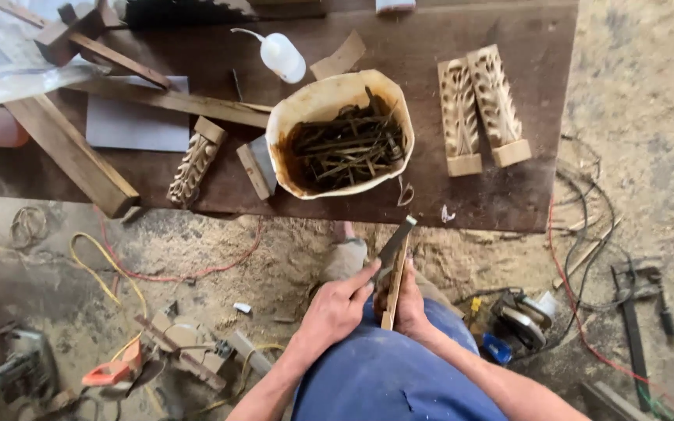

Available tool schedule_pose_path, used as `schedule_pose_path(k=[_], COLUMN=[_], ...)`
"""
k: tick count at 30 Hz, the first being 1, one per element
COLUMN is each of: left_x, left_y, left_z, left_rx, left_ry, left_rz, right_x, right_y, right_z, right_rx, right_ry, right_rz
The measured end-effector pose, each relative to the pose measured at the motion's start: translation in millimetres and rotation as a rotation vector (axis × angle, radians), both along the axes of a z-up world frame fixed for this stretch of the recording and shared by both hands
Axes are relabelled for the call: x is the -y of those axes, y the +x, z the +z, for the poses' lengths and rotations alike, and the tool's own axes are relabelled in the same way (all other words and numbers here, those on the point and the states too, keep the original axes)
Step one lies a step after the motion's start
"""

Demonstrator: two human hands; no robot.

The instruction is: Using a hand chisel to carve and refine decorative patterns on a wooden furniture component.

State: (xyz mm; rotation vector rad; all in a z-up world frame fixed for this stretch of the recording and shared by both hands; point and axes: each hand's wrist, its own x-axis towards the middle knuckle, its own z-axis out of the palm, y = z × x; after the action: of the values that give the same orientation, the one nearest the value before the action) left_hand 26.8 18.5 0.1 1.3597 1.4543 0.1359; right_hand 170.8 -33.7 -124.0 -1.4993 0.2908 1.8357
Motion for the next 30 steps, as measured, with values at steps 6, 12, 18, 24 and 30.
schedule_pose_path(k=[6, 12, 18, 24, 30], left_x=[4, -2, -15, -9, -27], left_y=[-18, -9, 0, -8, 6], left_z=[15, 4, 0, 20, 22], left_rx=[-0.065, -0.072, 0.043, -0.04, -0.119], left_ry=[-0.151, -0.07, -0.001, -0.078, -0.204], left_rz=[-0.089, -0.084, 0.012, -0.106, -0.071], right_x=[-4, 1, 7, -2, 1], right_y=[2, -5, -5, -4, -2], right_z=[5, -11, -38, -1, -12], right_rx=[-0.099, -0.149, -0.114, -0.125, -0.048], right_ry=[0.154, 0.062, 0.091, 0.187, 0.06], right_rz=[-0.073, -0.084, -0.041, -0.082, -0.065])
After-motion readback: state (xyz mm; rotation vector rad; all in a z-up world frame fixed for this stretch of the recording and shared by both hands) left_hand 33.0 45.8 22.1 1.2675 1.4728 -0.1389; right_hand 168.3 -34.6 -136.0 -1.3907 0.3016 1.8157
